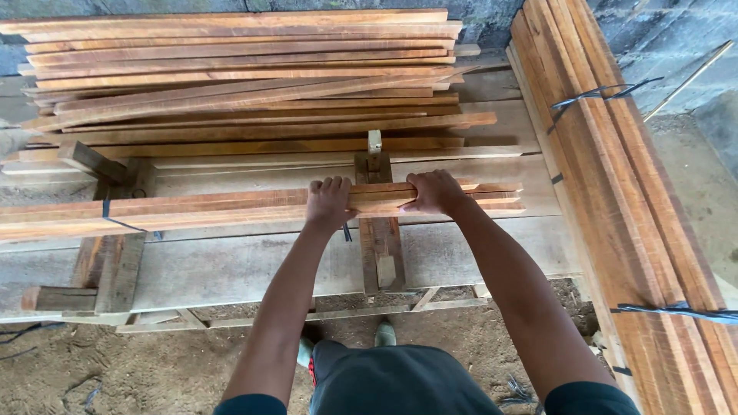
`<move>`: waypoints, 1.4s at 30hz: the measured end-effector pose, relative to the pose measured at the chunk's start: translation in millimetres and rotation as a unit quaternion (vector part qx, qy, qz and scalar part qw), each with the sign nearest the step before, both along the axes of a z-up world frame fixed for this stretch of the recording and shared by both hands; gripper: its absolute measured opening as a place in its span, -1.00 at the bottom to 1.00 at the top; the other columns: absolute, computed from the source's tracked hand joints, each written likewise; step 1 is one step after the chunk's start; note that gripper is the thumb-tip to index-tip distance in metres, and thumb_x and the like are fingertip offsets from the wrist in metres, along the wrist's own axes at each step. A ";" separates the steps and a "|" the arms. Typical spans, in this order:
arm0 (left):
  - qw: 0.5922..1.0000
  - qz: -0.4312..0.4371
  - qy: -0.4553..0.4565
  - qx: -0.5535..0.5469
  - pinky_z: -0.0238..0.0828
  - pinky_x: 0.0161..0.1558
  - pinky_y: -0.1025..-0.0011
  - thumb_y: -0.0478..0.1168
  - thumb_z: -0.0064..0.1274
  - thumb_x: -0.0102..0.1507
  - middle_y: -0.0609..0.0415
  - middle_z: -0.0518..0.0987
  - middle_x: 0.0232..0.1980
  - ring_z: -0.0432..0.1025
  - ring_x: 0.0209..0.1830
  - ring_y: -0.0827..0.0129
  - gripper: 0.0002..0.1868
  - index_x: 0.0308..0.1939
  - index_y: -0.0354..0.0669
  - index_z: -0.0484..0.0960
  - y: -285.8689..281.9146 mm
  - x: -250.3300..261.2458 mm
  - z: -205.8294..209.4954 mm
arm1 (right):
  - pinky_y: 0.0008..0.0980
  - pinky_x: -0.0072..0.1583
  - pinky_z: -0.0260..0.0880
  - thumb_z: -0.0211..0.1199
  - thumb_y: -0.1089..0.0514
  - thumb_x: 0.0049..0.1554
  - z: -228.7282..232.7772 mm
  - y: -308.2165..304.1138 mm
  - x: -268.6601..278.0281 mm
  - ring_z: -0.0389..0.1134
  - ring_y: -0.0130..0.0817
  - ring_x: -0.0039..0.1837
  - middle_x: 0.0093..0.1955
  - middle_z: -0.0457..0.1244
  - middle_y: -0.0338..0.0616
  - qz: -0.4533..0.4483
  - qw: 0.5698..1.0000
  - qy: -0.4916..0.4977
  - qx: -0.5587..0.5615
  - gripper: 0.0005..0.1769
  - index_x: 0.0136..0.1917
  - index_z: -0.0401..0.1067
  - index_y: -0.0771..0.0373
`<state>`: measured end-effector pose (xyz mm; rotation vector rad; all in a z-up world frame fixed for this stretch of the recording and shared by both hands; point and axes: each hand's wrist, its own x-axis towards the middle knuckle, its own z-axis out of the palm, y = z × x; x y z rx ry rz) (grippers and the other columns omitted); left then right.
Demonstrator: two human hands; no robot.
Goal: Bundling thin wooden strips together using black rubber bands and a metal hook tool.
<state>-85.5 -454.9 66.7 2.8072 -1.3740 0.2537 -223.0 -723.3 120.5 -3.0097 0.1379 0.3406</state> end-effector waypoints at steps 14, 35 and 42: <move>0.999 -0.045 0.008 -0.024 0.41 0.07 0.18 0.20 0.44 -0.03 0.13 0.53 -0.08 0.52 0.00 0.25 -0.27 0.03 0.01 0.42 8.7 4.5 13.8 | -0.12 0.41 0.16 0.69 -0.17 -0.38 -3.9 -30.8 -72.9 0.28 -0.14 0.34 0.31 0.19 -0.08 0.074 0.953 -0.251 -0.155 0.35 0.59 0.13 0.02; 0.997 -0.064 -0.015 -0.035 0.41 0.10 0.24 0.19 0.47 -0.09 0.16 0.53 -0.11 0.51 -0.02 0.28 -0.25 0.00 0.00 0.44 11.5 5.1 6.6 | -0.04 0.20 0.27 0.61 -0.32 -0.30 -19.4 -11.9 -51.3 0.35 -0.20 0.10 0.04 0.27 -0.18 0.051 0.953 -0.238 -0.183 -0.03 0.24 0.30 0.12; 0.997 -0.076 -0.007 0.000 0.41 0.12 0.23 0.17 0.49 -0.11 0.17 0.51 -0.10 0.51 0.00 0.28 -0.22 0.01 0.00 0.41 8.2 15.8 12.6 | -0.04 0.19 0.24 0.60 -0.22 -0.20 -1.1 -6.6 -44.6 0.34 -0.15 0.10 0.06 0.26 -0.14 0.047 0.957 -0.229 -0.175 0.01 0.38 0.26 0.18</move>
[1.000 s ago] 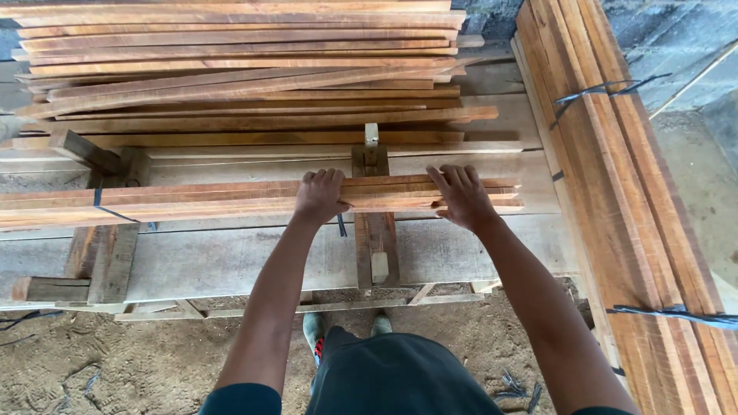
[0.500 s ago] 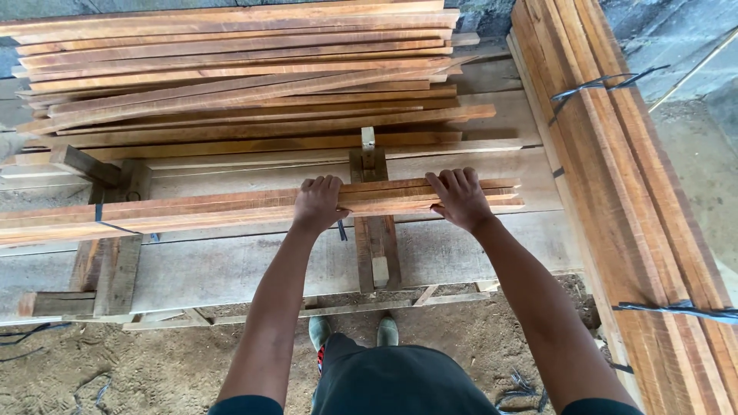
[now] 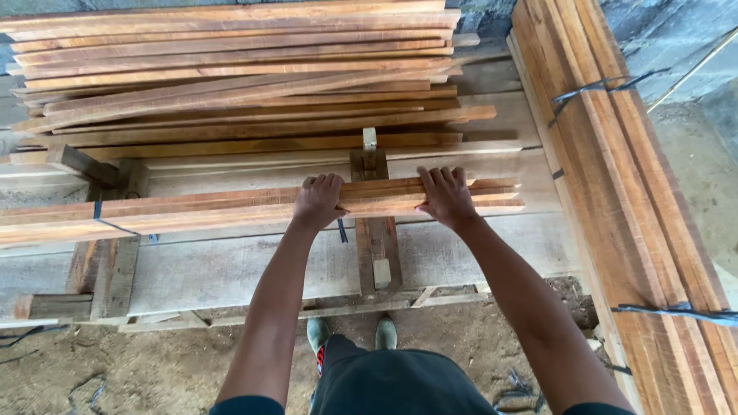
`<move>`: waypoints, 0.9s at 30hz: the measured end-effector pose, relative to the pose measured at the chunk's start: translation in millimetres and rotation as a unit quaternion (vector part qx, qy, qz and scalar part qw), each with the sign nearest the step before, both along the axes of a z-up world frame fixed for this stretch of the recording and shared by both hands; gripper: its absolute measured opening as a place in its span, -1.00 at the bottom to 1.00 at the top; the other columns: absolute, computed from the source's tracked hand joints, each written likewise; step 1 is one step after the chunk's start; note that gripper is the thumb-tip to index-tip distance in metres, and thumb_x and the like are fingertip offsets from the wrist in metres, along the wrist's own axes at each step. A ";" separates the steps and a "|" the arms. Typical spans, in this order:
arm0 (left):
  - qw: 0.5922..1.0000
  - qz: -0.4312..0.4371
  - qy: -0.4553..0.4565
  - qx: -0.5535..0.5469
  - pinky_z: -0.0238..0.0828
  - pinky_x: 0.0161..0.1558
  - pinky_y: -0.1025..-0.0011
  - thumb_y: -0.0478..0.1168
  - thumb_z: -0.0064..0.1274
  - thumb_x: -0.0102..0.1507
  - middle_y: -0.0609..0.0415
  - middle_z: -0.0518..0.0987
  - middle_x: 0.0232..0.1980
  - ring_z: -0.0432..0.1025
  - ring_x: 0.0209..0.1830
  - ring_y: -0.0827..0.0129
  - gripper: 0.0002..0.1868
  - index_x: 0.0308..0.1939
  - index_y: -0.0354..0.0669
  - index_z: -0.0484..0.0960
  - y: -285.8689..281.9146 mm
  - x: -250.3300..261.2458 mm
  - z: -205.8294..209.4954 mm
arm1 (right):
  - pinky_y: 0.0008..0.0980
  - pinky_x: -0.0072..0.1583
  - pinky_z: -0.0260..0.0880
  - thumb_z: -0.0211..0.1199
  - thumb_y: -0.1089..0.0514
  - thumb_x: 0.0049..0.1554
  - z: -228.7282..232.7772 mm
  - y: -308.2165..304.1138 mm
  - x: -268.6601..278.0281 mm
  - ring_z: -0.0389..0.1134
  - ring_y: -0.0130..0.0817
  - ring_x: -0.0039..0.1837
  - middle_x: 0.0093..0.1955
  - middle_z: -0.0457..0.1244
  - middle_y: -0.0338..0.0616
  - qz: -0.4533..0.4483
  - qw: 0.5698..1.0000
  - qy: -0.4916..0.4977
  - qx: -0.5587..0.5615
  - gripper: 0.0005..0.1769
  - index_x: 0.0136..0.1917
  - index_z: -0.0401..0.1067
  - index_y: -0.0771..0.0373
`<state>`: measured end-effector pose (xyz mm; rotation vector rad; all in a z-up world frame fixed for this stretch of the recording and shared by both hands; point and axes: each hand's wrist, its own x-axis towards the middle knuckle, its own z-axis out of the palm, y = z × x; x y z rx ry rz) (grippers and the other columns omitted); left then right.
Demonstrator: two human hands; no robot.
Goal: Bundling thin wooden strips together using black rubber bands and a metal hook tool.
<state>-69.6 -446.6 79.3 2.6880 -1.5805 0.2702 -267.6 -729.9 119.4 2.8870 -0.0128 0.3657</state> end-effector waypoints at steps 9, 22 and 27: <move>1.000 0.005 -0.005 -0.030 0.41 0.12 0.27 0.15 0.49 -0.10 0.19 0.52 -0.12 0.51 -0.02 0.29 -0.28 -0.04 0.03 0.43 4.7 -11.1 -3.7 | -0.05 0.16 0.25 0.58 -0.24 -0.21 -17.8 -2.3 -4.1 0.29 -0.19 0.07 -0.04 0.18 -0.23 -0.009 1.000 0.011 0.018 -0.17 0.16 0.24 0.10; 1.000 0.027 -0.001 0.001 0.37 0.17 0.28 0.16 0.47 -0.04 0.22 0.50 -0.05 0.49 0.05 0.32 -0.27 0.04 0.05 0.41 3.6 -15.9 4.4 | 0.02 0.27 0.18 0.53 -0.32 -0.20 -21.7 14.5 10.0 0.29 -0.19 0.17 0.06 0.22 -0.20 -0.067 0.996 0.024 0.050 -0.19 0.16 0.28 0.05; 1.000 0.001 0.007 -0.007 0.39 0.15 0.23 0.10 0.49 -0.03 0.13 0.47 -0.09 0.50 0.01 0.24 -0.28 0.00 -0.03 0.40 4.9 -13.0 6.2 | 0.00 0.34 0.19 0.50 -0.39 -0.11 -0.1 60.4 43.1 0.30 -0.13 0.30 0.21 0.26 -0.09 -0.059 0.985 0.146 0.070 -0.11 0.27 0.29 0.14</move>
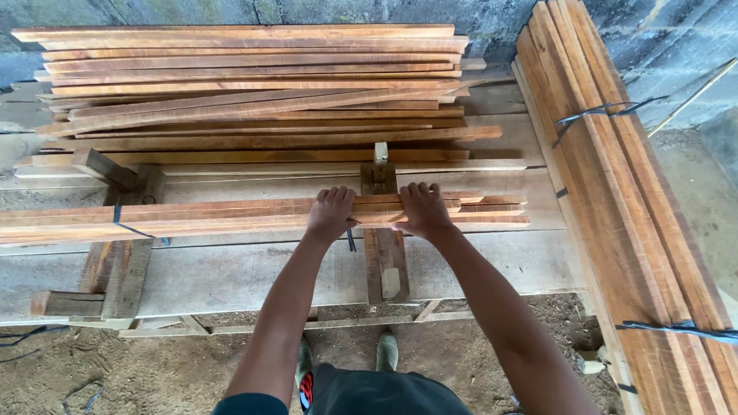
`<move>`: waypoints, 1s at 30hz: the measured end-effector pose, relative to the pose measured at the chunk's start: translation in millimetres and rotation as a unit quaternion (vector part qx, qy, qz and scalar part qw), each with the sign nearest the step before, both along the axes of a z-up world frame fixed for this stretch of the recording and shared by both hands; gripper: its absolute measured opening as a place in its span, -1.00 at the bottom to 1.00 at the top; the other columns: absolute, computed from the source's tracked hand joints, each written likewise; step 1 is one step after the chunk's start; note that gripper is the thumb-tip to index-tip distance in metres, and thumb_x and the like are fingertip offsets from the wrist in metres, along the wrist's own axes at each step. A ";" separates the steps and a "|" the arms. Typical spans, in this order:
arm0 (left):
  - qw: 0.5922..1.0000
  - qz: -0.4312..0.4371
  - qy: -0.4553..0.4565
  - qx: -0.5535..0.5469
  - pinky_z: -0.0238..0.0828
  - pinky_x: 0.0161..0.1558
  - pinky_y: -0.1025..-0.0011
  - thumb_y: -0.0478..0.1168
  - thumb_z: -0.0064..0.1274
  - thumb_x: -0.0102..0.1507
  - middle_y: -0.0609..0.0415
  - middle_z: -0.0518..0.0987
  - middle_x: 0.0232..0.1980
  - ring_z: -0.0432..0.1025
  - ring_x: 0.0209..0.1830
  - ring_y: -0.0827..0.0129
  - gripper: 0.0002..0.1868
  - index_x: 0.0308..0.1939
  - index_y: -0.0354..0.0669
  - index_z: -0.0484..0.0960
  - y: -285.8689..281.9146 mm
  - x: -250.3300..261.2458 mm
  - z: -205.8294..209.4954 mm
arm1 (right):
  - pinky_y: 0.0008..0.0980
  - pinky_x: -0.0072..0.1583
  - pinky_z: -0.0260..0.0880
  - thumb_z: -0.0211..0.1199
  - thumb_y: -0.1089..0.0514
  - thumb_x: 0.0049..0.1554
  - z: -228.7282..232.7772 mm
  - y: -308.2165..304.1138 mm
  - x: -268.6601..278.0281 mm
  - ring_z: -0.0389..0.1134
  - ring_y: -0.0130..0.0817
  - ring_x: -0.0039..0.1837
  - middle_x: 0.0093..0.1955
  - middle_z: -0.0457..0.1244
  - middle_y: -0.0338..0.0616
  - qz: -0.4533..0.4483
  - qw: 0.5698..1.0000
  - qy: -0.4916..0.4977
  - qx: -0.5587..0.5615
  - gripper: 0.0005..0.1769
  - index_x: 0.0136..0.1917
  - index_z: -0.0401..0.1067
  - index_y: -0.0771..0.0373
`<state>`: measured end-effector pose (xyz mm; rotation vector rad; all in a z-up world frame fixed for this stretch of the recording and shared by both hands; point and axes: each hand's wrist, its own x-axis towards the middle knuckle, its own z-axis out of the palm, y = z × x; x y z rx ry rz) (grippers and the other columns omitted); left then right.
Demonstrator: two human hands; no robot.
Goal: Bundling thin wooden strips together using black rubber bands and a metal hook tool.
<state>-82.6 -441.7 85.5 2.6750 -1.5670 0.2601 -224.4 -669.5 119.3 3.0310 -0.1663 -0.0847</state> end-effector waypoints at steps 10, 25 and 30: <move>0.998 -0.009 0.056 0.033 0.26 0.31 0.17 0.01 0.40 0.15 0.02 0.46 0.16 0.44 0.22 0.19 -0.19 0.34 -0.06 0.26 12.2 16.6 18.4 | -0.06 0.27 0.35 0.38 -0.52 -0.09 18.2 35.4 26.3 0.41 -0.18 0.23 0.11 0.37 -0.15 -0.007 0.999 -0.032 0.012 -0.17 0.16 0.36 0.10; 0.989 0.143 -0.041 0.014 0.22 0.33 0.24 0.13 0.55 -0.17 0.23 0.53 0.01 0.46 0.13 0.31 -0.11 0.17 0.17 0.43 291.9 166.9 -20.5 | 0.04 0.33 0.28 0.47 -0.55 -0.25 -4.2 55.5 48.5 0.31 -0.04 0.35 0.28 0.29 -0.08 -0.107 0.994 0.025 0.003 0.07 0.33 0.30 0.07; 0.987 0.077 -0.116 -0.076 0.30 0.17 0.22 0.08 0.57 -0.30 0.17 0.49 -0.14 0.48 -0.09 0.27 -0.14 -0.04 0.09 0.42 295.1 176.7 -43.3 | 0.03 0.37 0.19 0.39 -0.69 -0.28 7.5 143.8 91.7 0.26 -0.08 0.41 0.34 0.24 -0.12 -0.077 0.995 0.056 0.002 0.16 0.39 0.24 -0.03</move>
